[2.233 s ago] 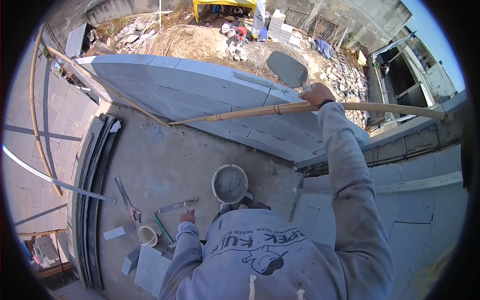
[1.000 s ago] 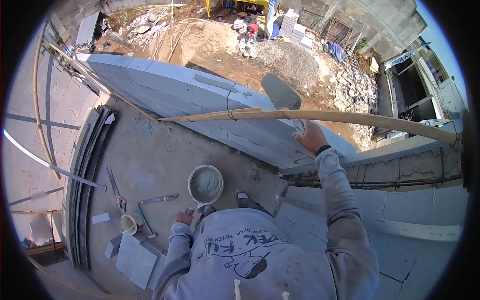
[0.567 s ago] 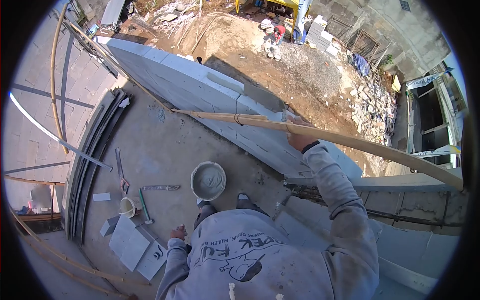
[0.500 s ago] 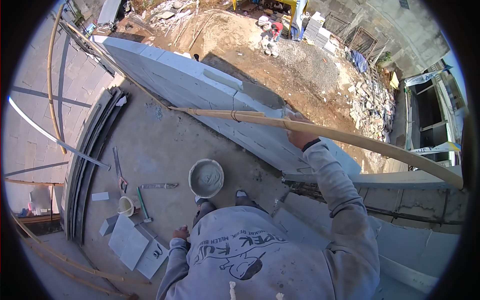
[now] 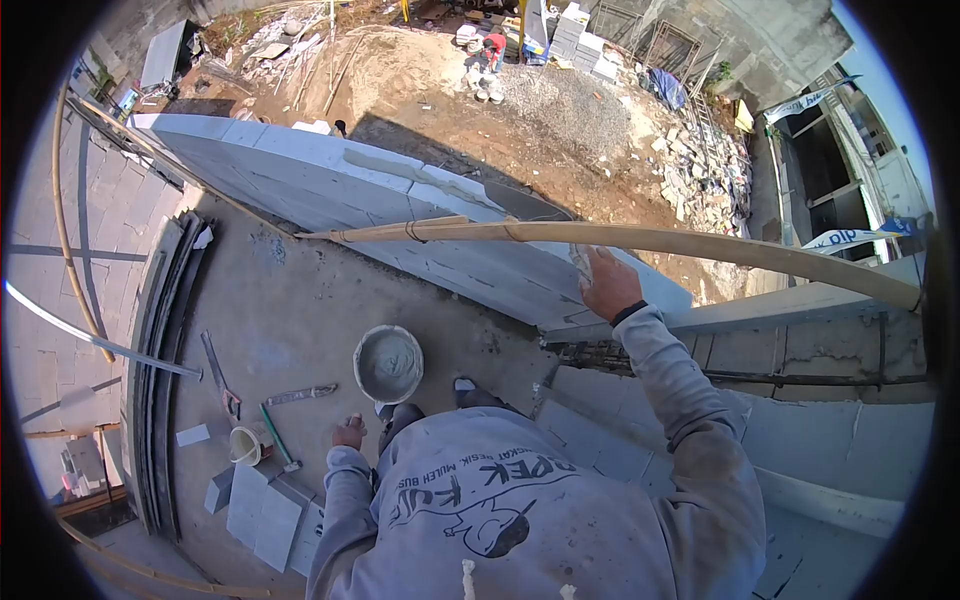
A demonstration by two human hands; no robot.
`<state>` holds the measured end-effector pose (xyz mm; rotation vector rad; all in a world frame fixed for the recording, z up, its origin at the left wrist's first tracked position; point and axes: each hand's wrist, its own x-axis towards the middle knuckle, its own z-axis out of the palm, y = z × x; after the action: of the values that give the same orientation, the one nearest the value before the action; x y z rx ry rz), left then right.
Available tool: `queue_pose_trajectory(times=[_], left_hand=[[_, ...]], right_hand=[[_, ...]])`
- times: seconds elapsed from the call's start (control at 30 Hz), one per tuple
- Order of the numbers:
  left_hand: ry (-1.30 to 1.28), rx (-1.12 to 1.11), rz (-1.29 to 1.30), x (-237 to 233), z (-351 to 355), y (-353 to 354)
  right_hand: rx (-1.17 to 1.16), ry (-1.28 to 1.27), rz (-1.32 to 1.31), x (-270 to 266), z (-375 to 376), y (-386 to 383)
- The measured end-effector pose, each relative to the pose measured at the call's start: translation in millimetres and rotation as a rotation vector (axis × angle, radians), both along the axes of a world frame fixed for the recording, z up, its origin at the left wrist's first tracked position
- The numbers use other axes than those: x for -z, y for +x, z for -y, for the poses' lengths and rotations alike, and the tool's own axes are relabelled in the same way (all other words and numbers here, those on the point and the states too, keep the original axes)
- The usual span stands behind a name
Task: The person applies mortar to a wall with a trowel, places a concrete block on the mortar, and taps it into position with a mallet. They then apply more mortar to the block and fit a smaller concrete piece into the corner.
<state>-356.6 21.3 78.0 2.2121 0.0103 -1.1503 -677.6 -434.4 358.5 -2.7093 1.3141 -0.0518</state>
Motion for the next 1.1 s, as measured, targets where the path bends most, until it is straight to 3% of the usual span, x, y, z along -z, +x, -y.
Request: queue_pose_trajectory(times=[0.1,0.17,0.3,0.37,0.4,0.47,0.57,0.6,0.63,0.7,0.73,0.8,0.83,0.93,1.0,1.03,1.1], left_hand=[[-0.007,0.024,0.040,5,18,8],[-0.094,0.438,0.122,27,-6,14],[-0.157,0.415,0.224,26,2,-8],[0.132,0.237,0.065,44,-10,-16],[0.136,0.240,0.064,47,-18,-20],[0.250,0.286,0.126,53,-26,-25],[0.205,0.368,0.094,83,-43,-13],[0.237,0.513,0.125,54,-35,-15],[0.241,0.522,0.125,38,-29,-16],[0.123,0.258,-0.096,27,-13,-11],[0.122,0.258,-0.097,30,-8,-10],[0.012,-0.044,-0.143,29,-4,-10],[0.015,-0.039,-0.143,27,-4,-9],[0.017,0.053,-0.128,38,-2,-4],[-0.186,0.533,0.098,96,-31,11],[-0.179,0.548,0.095,104,-35,12],[0.255,0.510,0.047,115,-24,16]], right_hand=[[0.071,-0.008,-0.069,-7,1,-11],[0.067,-0.042,-0.033,7,1,-12],[0.117,-0.013,-0.031,-2,0,-3],[0.130,-0.014,-0.003,4,-6,-4],[0.148,-0.014,0.030,7,-11,-6],[0.186,0.029,0.028,4,-17,-9],[0.216,0.035,0.044,10,-11,-14],[0.228,0.006,0.067,13,-10,-16],[0.236,0.010,0.067,11,-13,-19],[0.229,-0.041,0.029,2,-12,-20],[0.229,-0.042,0.028,7,-11,-23],[0.282,-0.085,0.037,18,-17,-27],[0.288,-0.083,0.036,16,-22,-30],[0.364,0.043,-0.010,9,-22,-32],[0.384,-0.039,-0.031,23,-21,-42],[0.399,-0.031,-0.033,20,-28,-46],[0.403,-0.046,0.017,5,-28,-45]])
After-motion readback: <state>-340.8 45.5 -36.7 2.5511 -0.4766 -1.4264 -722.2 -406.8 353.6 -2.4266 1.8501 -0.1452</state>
